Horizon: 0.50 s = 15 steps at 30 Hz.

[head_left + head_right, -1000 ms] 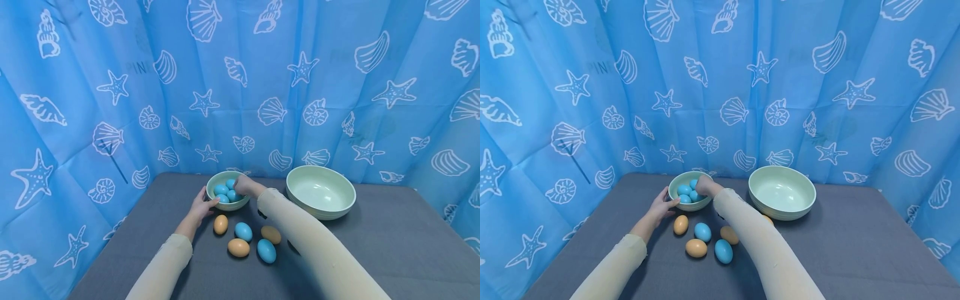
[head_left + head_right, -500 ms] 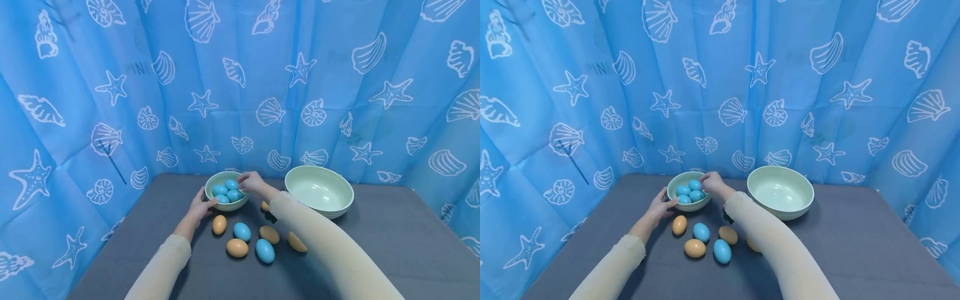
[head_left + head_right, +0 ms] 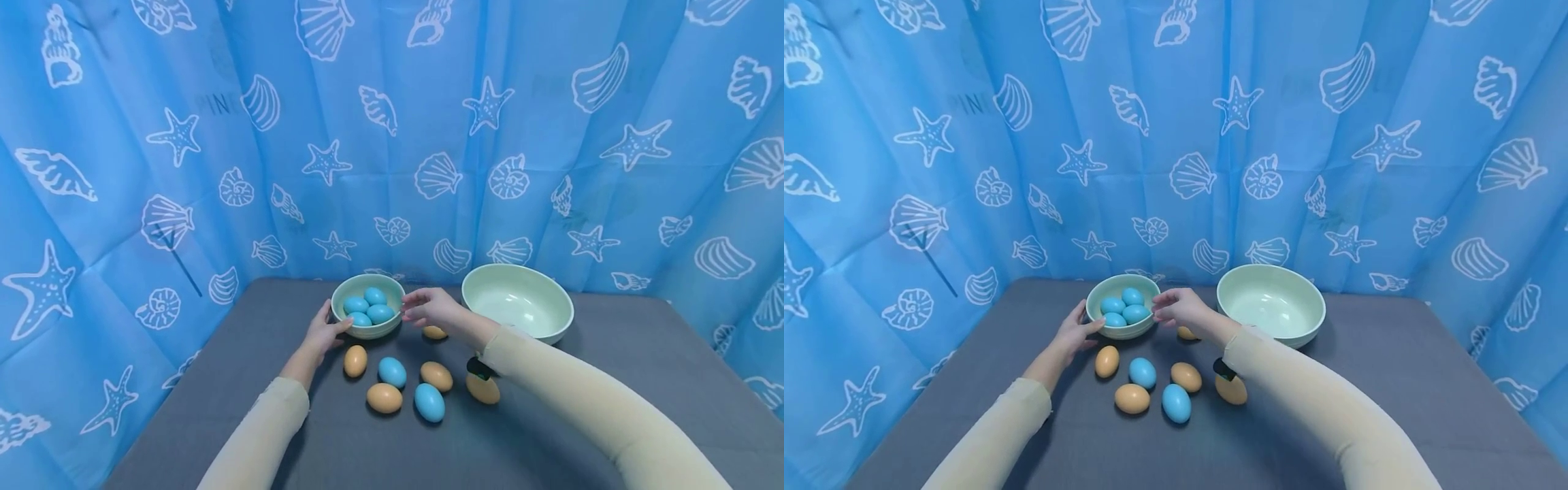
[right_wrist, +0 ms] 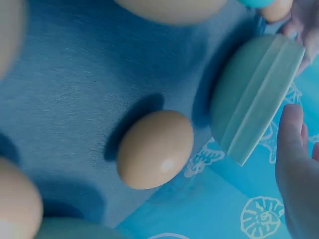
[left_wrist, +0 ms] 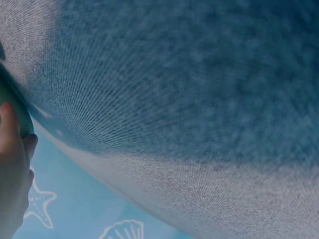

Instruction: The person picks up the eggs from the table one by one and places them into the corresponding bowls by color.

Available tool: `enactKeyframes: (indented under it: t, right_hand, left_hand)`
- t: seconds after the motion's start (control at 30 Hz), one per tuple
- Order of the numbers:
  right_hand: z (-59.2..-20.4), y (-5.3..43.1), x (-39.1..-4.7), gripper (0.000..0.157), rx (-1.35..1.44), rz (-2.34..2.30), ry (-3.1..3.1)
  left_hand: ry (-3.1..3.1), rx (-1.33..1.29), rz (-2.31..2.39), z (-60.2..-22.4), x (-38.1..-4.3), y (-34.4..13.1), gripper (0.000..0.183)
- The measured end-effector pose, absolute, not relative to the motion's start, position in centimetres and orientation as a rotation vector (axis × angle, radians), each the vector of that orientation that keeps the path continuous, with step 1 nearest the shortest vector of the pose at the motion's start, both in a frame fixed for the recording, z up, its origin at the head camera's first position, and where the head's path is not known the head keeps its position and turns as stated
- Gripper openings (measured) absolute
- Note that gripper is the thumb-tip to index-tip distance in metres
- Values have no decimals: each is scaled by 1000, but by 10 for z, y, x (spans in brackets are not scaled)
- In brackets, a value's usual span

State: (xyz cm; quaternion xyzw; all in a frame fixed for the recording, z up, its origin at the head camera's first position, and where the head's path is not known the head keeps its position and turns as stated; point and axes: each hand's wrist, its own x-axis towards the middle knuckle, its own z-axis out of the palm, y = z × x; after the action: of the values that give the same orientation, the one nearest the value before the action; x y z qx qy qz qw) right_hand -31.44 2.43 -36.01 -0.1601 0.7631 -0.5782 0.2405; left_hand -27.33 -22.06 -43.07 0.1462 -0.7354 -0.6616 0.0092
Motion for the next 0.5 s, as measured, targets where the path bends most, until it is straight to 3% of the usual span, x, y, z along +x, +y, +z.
enactKeyframes:
  t: [0.5]
  right_hand:
    - [-371, 74, -287, 55, -758, -1340, 1939]
  left_hand:
    - [-2311, 441, -2074, -430, -274, -224, 81]
